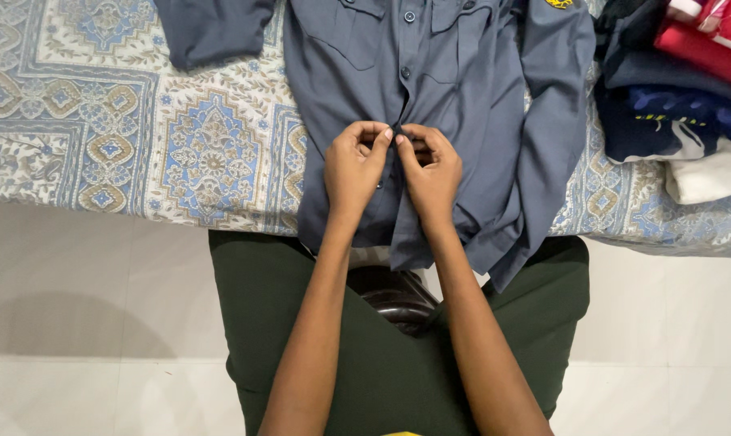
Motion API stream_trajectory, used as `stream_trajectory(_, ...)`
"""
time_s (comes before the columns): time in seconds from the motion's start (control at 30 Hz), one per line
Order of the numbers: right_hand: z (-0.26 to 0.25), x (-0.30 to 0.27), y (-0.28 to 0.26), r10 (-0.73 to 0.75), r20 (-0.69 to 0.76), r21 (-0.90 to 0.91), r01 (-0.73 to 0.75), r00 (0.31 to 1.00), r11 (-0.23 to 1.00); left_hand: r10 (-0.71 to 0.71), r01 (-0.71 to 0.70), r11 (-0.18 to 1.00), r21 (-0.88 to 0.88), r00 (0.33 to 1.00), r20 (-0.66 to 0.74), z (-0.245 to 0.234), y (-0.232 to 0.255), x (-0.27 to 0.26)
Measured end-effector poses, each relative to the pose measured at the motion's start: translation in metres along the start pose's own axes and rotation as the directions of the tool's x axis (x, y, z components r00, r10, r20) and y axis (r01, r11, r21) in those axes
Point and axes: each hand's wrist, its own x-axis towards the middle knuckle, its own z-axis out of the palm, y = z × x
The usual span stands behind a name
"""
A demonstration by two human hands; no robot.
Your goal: The person buttons a grey long-sleeved shirt by hand while it lies on a bed.
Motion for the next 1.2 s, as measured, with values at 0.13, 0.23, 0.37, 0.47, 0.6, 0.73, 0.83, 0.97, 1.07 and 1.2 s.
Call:
stream_trajectory(0.13,-0.004,0.001,0.006,-0.003,0.049,0.052,0.001,0.999,0.999,-0.002,0.002,1.0,0.024,1.0,-0.012,0.001,0.0,0.0)
stream_trajectory(0.23,-0.005,0.001,0.008,0.041,0.07,0.079,-0.046,0.997,0.996,-0.036,0.036,0.999,-0.002,0.999,0.014,0.0,0.002,-0.001)
stream_trajectory(0.37,-0.009,0.003,0.008,-0.027,0.112,0.119,0.013,0.993,0.993,0.064,-0.063,0.994,0.095,0.998,-0.009,0.0,0.005,-0.004)
stream_trajectory(0.47,-0.009,0.002,0.006,-0.056,0.102,0.06,0.051,0.993,0.997,0.011,-0.011,0.997,0.073,1.0,-0.01,0.0,0.006,-0.005)
stream_trajectory(0.6,-0.01,0.002,0.003,-0.013,0.081,0.003,0.012,0.997,1.0,-0.023,0.022,0.998,-0.064,1.0,-0.013,0.001,0.002,-0.006)
stream_trajectory(0.73,-0.011,0.0,0.004,-0.001,0.086,-0.007,0.002,0.996,1.0,-0.024,0.023,0.988,-0.153,1.0,-0.003,0.002,-0.004,-0.006)
stream_trajectory(0.83,-0.014,0.001,0.005,-0.053,0.095,0.047,0.049,0.994,0.998,-0.005,0.005,0.988,-0.157,1.0,0.004,0.002,-0.007,-0.004)
stream_trajectory(0.97,-0.012,0.003,0.005,-0.002,0.099,0.013,0.0,0.995,1.0,0.016,-0.018,0.994,-0.112,1.0,-0.015,0.003,-0.006,-0.003)
stream_trajectory(1.07,-0.011,0.004,0.007,0.055,0.133,0.121,-0.071,0.99,0.99,0.074,-0.072,0.992,-0.1,0.997,0.018,0.0,-0.002,-0.003)
stream_trajectory(1.2,-0.007,0.005,0.007,0.062,0.137,0.195,-0.088,0.989,0.977,0.088,-0.087,0.996,-0.021,0.996,0.023,-0.002,0.003,-0.006)
